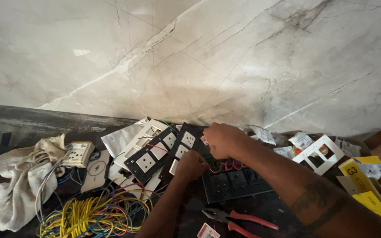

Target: The person is assembling an electrical switchboard by connecting wires to switches and sockets and stripping wire insulation with pliers.

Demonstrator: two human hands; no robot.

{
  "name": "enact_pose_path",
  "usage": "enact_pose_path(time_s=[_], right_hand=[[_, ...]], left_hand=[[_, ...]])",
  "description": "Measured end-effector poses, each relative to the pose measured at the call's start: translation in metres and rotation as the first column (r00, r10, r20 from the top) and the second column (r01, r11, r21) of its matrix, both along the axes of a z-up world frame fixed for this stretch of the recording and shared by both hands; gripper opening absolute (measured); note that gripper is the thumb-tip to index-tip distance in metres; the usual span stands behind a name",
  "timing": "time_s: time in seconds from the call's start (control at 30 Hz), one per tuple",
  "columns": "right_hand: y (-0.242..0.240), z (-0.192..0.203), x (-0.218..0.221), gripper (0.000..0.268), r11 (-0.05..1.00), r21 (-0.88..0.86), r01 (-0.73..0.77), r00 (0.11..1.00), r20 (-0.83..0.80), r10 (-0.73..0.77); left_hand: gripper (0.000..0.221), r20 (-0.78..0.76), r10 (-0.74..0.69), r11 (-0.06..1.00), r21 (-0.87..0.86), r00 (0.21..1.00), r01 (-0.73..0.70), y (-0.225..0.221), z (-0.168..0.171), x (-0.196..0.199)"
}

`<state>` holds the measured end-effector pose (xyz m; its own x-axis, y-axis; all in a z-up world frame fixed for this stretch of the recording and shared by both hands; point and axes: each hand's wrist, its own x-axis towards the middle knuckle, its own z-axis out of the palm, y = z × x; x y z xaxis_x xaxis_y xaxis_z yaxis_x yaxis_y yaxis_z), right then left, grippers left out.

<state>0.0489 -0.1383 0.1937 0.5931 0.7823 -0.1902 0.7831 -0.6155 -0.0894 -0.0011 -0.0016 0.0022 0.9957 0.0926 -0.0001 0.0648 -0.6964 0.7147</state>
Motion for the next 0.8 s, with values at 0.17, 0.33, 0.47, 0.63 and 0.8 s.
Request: enact_pose_path(time_s=[0.17,0.33,0.47,0.63,0.8], right_hand=[[0.002,-0.006,0.005,0.012,0.988,-0.068,-0.139,0.988,-0.077,0.134],[-0.001,-0.011,0.003,0.022,0.981,0.008,-0.193,0.976,0.104,0.191],[-0.008,-0.005,-0.004,0.028,0.984,0.055,-0.17,0.97,0.185,0.157],[-0.006,-0.004,-0.007,0.024,0.98,0.002,-0.198,0.962,0.193,0.193],[-0.005,-0.002,-0.013,0.013,0.983,-0.116,-0.144,0.947,0.27,0.171]], left_hand=[[0.021,0.0,0.018,0.997,-0.081,1.0,-0.018,0.0,0.003,-0.004],[0.022,0.014,-0.033,0.985,-0.169,0.999,0.035,0.0,-0.013,0.002],[0.021,0.012,-0.049,0.99,-0.133,0.999,0.05,0.0,-0.021,0.007],[0.016,0.146,0.002,0.985,-0.169,0.989,0.023,-0.006,-0.019,-0.001],[0.016,0.012,0.089,0.945,-0.316,0.996,-0.08,-0.009,-0.011,-0.013]])
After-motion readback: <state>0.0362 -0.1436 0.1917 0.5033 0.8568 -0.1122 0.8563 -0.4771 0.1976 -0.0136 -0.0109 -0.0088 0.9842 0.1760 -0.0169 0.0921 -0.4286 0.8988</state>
